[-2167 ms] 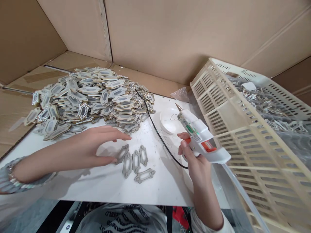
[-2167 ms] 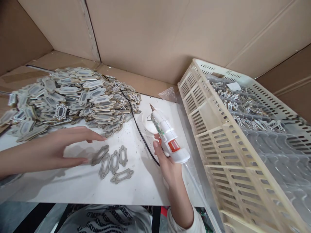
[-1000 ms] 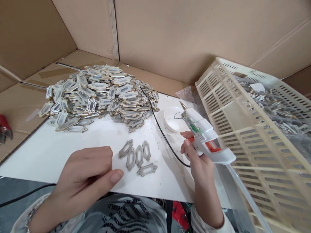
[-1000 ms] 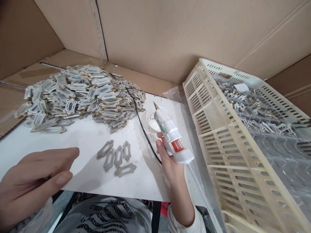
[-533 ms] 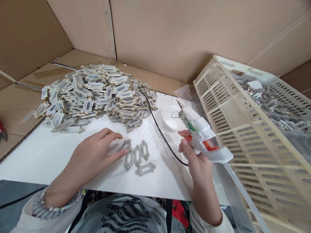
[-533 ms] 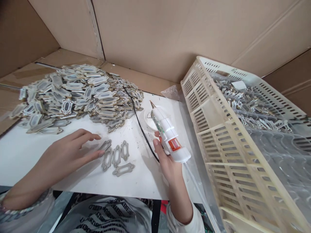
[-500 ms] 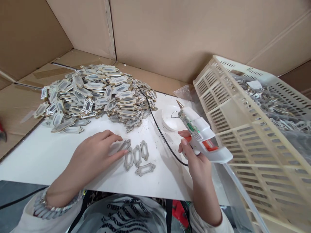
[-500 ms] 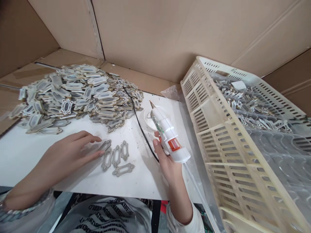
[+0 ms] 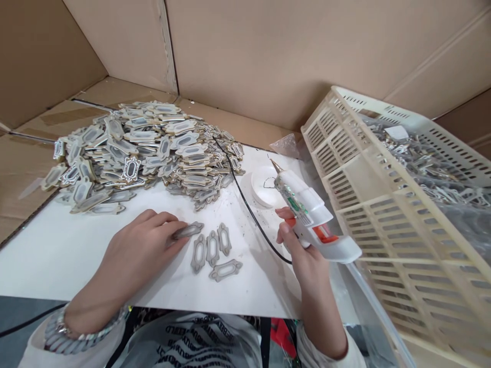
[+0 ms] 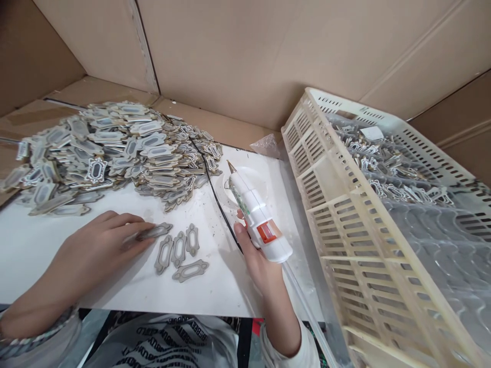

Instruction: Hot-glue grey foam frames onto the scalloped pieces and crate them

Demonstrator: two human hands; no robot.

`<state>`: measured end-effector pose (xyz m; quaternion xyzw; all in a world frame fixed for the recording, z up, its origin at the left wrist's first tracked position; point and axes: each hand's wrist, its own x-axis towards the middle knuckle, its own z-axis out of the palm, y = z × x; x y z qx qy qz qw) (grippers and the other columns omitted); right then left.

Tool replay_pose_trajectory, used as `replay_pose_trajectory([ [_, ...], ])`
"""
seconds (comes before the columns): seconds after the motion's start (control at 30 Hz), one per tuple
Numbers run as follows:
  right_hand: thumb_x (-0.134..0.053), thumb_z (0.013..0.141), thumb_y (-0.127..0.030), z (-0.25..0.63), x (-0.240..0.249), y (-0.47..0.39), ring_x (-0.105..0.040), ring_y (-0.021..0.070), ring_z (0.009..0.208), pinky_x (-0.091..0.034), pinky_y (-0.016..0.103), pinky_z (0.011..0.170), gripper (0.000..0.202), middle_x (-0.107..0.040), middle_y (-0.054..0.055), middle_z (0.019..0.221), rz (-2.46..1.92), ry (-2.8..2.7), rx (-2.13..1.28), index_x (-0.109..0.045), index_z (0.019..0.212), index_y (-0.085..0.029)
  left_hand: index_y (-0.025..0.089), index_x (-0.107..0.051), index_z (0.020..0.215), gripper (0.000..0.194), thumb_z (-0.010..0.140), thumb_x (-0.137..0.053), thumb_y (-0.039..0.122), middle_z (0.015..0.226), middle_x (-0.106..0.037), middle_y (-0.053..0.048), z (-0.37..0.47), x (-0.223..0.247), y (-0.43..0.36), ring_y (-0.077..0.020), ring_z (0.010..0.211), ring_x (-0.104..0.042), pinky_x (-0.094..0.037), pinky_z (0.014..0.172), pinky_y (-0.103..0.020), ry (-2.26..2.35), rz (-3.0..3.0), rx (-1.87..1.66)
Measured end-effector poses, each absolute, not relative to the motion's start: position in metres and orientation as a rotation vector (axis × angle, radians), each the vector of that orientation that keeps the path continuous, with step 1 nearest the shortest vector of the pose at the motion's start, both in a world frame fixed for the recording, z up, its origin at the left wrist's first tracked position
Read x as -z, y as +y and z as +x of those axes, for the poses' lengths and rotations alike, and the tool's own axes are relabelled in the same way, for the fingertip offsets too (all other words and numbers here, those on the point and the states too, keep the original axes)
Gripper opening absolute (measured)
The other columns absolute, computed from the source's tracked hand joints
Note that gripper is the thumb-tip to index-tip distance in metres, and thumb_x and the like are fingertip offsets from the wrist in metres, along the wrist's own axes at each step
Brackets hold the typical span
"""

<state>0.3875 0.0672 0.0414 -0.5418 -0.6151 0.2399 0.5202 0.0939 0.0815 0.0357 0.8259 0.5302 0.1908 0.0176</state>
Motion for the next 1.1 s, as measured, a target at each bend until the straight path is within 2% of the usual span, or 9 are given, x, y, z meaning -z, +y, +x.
replay_pose_trajectory([
  [0.1,-0.062,0.096,-0.046,0.387,-0.042,0.066,-0.071,0.0241,0.086,-0.058,0.038,0.075,0.028,-0.074,0.005,0.094,-1.292,-1.517,-0.598,-0.064,0.077,-0.026,0.024,-0.070,0.091,0.023,0.096,-0.053,0.039,0.089,-0.075,-0.001,0.096,-0.038,0.082,-0.0218,0.079,-0.069,-0.049,0.068,-0.032,1.561,2.575,-0.858],
  [0.17,-0.062,0.095,-0.047,0.387,-0.042,0.064,-0.069,0.0224,0.075,-0.056,0.036,0.067,0.032,-0.071,0.005,0.085,-1.291,-1.556,-0.614,-0.062,0.072,-0.025,0.022,-0.069,0.099,0.022,0.096,-0.055,0.039,0.089,-0.075,-0.001,0.100,-0.044,0.084,-0.0182,0.076,-0.070,-0.051,0.070,-0.029,1.542,2.571,-0.986],
  [0.27,-0.066,0.092,-0.043,0.385,-0.042,0.061,-0.063,0.0191,0.064,-0.052,0.033,0.057,0.026,-0.067,0.004,0.079,-1.223,-1.636,-0.637,-0.063,0.075,-0.025,0.021,-0.068,0.103,0.014,0.094,-0.061,0.029,0.083,-0.073,0.002,0.110,-0.056,0.087,-0.0139,0.070,-0.068,-0.051,0.069,-0.025,1.548,2.618,-1.205],
  [0.4,-0.067,0.091,-0.026,0.383,-0.046,0.060,-0.069,0.0185,0.075,-0.057,0.030,0.066,0.002,-0.073,0.004,0.096,-1.080,-1.773,-0.728,-0.067,0.089,-0.025,0.019,-0.069,0.100,0.015,0.086,-0.070,0.018,0.085,-0.073,0.001,0.122,-0.069,0.095,-0.0128,0.075,-0.068,-0.051,0.076,-0.023,1.510,2.656,-1.458],
  [0.5,-0.063,0.090,-0.013,0.382,-0.047,0.060,-0.070,0.0167,0.080,-0.057,0.028,0.069,0.015,-0.073,0.003,0.102,-1.014,-1.844,-0.733,-0.068,0.092,-0.026,0.016,-0.070,0.098,0.016,0.082,-0.073,0.015,0.085,-0.072,-0.001,0.127,-0.074,0.099,-0.0129,0.075,-0.068,-0.051,0.075,-0.022,1.459,2.670,-1.564],
  [0.63,-0.063,0.090,-0.008,0.380,-0.044,0.060,-0.069,0.0158,0.081,-0.056,0.027,0.071,0.018,-0.072,0.003,0.102,-1.003,-1.845,-0.744,-0.069,0.090,-0.025,0.016,-0.071,0.098,0.015,0.083,-0.073,0.016,0.083,-0.072,-0.001,0.131,-0.074,0.100,-0.0125,0.074,-0.068,-0.051,0.073,-0.022,1.450,2.633,-1.579],
  [0.77,-0.066,0.088,-0.013,0.379,-0.043,0.061,-0.069,0.0165,0.077,-0.057,0.027,0.070,0.011,-0.073,0.004,0.098,-0.986,-1.853,-0.765,-0.069,0.087,-0.024,0.018,-0.071,0.098,0.014,0.084,-0.072,0.017,0.084,-0.072,-0.001,0.132,-0.075,0.098,-0.0123,0.072,-0.068,-0.052,0.073,-0.022,1.488,2.600,-1.592],
  [0.9,-0.065,0.087,-0.012,0.379,-0.046,0.062,-0.070,0.0162,0.076,-0.057,0.026,0.069,0.013,-0.073,0.004,0.097,-1.000,-1.867,-0.770,-0.070,0.088,-0.023,0.019,-0.071,0.098,0.013,0.085,-0.071,0.019,0.085,-0.073,0.000,0.131,-0.077,0.095,-0.0121,0.072,-0.068,-0.053,0.072,-0.022,1.544,2.580,-1.573],
  [1.1,-0.066,0.086,-0.012,0.378,-0.050,0.062,-0.071,0.0175,0.076,-0.057,0.027,0.067,0.013,-0.074,0.005,0.095,-1.011,-1.872,-0.742,-0.072,0.089,-0.023,0.019,-0.069,0.102,0.020,0.082,-0.073,0.016,0.090,-0.074,-0.002,0.131,-0.079,0.092,-0.0148,0.077,-0.070,-0.055,0.077,-0.025,1.531,2.596,-1.511],
])
